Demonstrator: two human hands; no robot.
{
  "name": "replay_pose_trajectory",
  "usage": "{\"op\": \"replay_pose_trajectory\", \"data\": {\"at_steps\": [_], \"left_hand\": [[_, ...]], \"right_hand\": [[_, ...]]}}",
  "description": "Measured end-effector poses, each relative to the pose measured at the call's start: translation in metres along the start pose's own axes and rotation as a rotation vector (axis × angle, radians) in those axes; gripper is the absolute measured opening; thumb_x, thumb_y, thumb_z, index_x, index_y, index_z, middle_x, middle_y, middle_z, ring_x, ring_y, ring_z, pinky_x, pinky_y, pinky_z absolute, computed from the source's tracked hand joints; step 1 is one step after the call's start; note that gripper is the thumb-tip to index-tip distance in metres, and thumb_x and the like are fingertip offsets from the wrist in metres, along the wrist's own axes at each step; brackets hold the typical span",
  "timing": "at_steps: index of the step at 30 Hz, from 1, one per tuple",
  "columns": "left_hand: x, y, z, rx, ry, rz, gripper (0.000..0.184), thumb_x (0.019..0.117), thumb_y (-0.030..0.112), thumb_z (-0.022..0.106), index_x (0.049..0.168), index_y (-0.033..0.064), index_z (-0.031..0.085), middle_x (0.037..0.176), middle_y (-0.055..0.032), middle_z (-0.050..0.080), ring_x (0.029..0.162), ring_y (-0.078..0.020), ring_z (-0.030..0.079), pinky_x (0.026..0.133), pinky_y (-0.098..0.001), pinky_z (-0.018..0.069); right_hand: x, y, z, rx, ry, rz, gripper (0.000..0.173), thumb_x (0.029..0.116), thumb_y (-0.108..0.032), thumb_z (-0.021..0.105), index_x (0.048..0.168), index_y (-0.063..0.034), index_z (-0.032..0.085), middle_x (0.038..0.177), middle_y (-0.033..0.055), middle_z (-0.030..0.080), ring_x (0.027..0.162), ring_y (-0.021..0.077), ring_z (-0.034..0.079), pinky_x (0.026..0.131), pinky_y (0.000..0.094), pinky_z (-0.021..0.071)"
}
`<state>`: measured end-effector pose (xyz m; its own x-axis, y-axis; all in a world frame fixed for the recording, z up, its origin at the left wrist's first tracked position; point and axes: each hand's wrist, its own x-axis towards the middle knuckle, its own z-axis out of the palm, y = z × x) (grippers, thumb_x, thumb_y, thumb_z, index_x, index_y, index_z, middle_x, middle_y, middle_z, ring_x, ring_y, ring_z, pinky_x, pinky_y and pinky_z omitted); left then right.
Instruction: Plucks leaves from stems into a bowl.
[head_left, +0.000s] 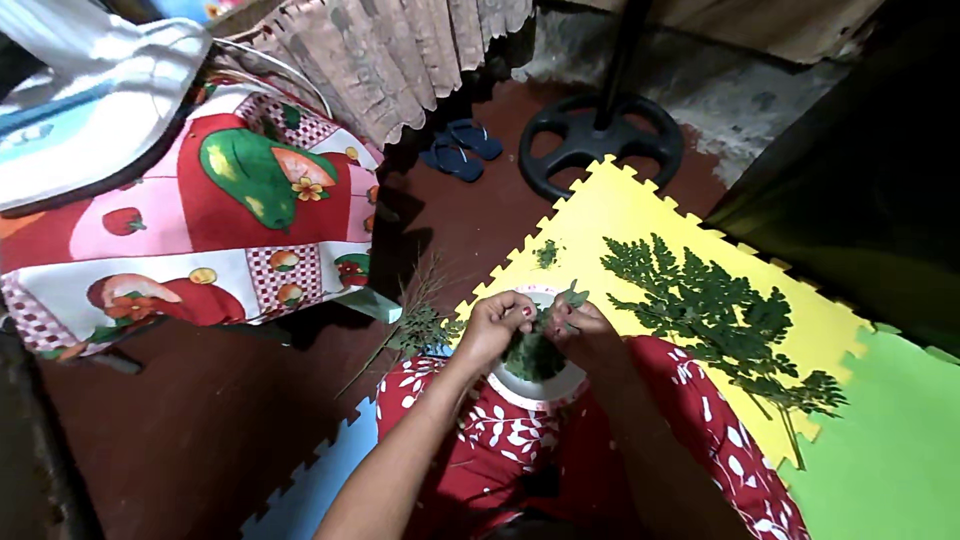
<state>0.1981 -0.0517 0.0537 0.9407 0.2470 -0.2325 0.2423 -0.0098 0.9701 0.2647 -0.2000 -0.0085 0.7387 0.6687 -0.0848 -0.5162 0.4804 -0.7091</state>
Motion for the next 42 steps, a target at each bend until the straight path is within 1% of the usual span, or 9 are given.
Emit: {"op": "replay_pose_trajectory", "data": {"at_steps": [5, 9, 17, 24, 30, 34, 37, 40, 42], "left_hand": [[0.103, -0.029, -0.009, 0.447, -0.029, -0.135, 0.022, 0.1069, 0.008, 0.050, 0.107, -0.0091, 0.064, 0.089, -0.0125, 0.062, 0.077, -0.0153, 0.059, 0.076, -0.0330, 0.0519], [0.171, -0.065, 0.013, 0.783, -0.058, -0.248, 0.032, 0.1086, 0.016, 0.047, 0.118, -0.0080, 0.066, 0.116, -0.0309, 0.066, 0.111, -0.0454, 0.064, 0.098, -0.0608, 0.0489], [0.193, -0.082, 0.042, 1.012, -0.172, -0.299, 0.038, 0.1093, 0.023, 0.047, 0.128, -0.0051, 0.063, 0.134, -0.0310, 0.058, 0.127, -0.0484, 0.055, 0.103, -0.0662, 0.0442], [0.094, -0.016, -0.004, 0.592, -0.457, -0.063, 0.037, 0.1033, 0.006, 0.055, 0.140, -0.0020, 0.057, 0.127, -0.0178, 0.067, 0.112, -0.0192, 0.066, 0.101, -0.0355, 0.0498], [0.030, -0.039, 0.009, 0.725, -0.246, 0.197, 0.039, 0.1031, 0.009, 0.056, 0.139, -0.0053, 0.059, 0.139, -0.0222, 0.062, 0.129, -0.0341, 0.061, 0.114, -0.0459, 0.0423], [0.010, -0.055, 0.015, 0.702, -0.039, 0.308, 0.028, 0.1005, 0.003, 0.057, 0.124, -0.0063, 0.070, 0.125, -0.0229, 0.070, 0.118, -0.0365, 0.068, 0.107, -0.0494, 0.0491], [0.007, -0.048, 0.011, 0.482, 0.040, 0.105, 0.026, 0.1019, 0.006, 0.057, 0.121, -0.0068, 0.070, 0.117, -0.0210, 0.072, 0.111, -0.0250, 0.070, 0.103, -0.0390, 0.0500], [0.009, -0.041, 0.003, 0.138, 0.075, -0.106, 0.022, 0.1010, 0.003, 0.059, 0.117, -0.0102, 0.066, 0.102, -0.0119, 0.070, 0.083, -0.0066, 0.066, 0.082, -0.0242, 0.0558], [0.006, -0.038, -0.002, -0.015, 0.040, -0.197, 0.020, 0.1016, 0.000, 0.057, 0.117, -0.0121, 0.063, 0.099, -0.0091, 0.068, 0.079, -0.0047, 0.065, 0.078, -0.0226, 0.0566]], "right_hand": [[0.010, -0.024, -0.019, 0.040, 0.310, -0.016, 0.035, 0.1047, 0.000, 0.029, 0.087, -0.0137, 0.056, 0.067, -0.0093, 0.062, 0.058, 0.0000, 0.058, 0.062, 0.0168, 0.0532], [0.020, -0.027, -0.029, -0.003, 0.529, 0.041, 0.023, 0.1048, 0.002, 0.037, 0.094, -0.0085, 0.054, 0.068, -0.0062, 0.062, 0.057, 0.0016, 0.060, 0.059, 0.0169, 0.0543], [0.037, -0.016, -0.033, -0.188, 0.631, 0.236, 0.010, 0.1038, -0.004, 0.055, 0.111, 0.0036, 0.056, 0.084, 0.0054, 0.067, 0.068, 0.0099, 0.066, 0.065, 0.0245, 0.0585], [0.031, -0.003, -0.026, -0.294, 0.480, 0.269, 0.014, 0.1044, -0.005, 0.054, 0.112, 0.0065, 0.058, 0.085, 0.0054, 0.069, 0.071, 0.0100, 0.068, 0.070, 0.0260, 0.0594], [0.018, 0.021, -0.013, -0.366, 0.337, 0.241, 0.013, 0.1013, 0.001, 0.054, 0.111, 0.0075, 0.060, 0.087, 0.0058, 0.069, 0.074, 0.0087, 0.067, 0.070, 0.0271, 0.0580], [0.011, 0.013, -0.003, -0.335, 0.257, 0.365, 0.048, 0.1023, 0.005, 0.048, 0.149, 0.0007, 0.038, 0.133, 0.0174, 0.055, 0.103, 0.0178, 0.064, 0.085, 0.0345, 0.0564], [0.006, 0.004, 0.001, -0.423, 0.130, 0.377, 0.060, 0.1002, 0.006, 0.051, 0.154, 0.0011, 0.026, 0.119, 0.0201, 0.062, 0.094, 0.0193, 0.070, 0.087, 0.0351, 0.0591], [0.003, -0.002, -0.005, -0.724, 0.062, 0.286, 0.057, 0.0931, 0.007, 0.062, 0.146, 0.0074, 0.041, 0.095, 0.0123, 0.068, 0.078, 0.0126, 0.067, 0.076, 0.0295, 0.0572], [0.003, -0.002, -0.011, -0.867, 0.043, 0.167, 0.059, 0.0874, 0.005, 0.070, 0.143, 0.0070, 0.048, 0.103, 0.0135, 0.067, 0.078, 0.0127, 0.064, 0.074, 0.0291, 0.0555]]}}
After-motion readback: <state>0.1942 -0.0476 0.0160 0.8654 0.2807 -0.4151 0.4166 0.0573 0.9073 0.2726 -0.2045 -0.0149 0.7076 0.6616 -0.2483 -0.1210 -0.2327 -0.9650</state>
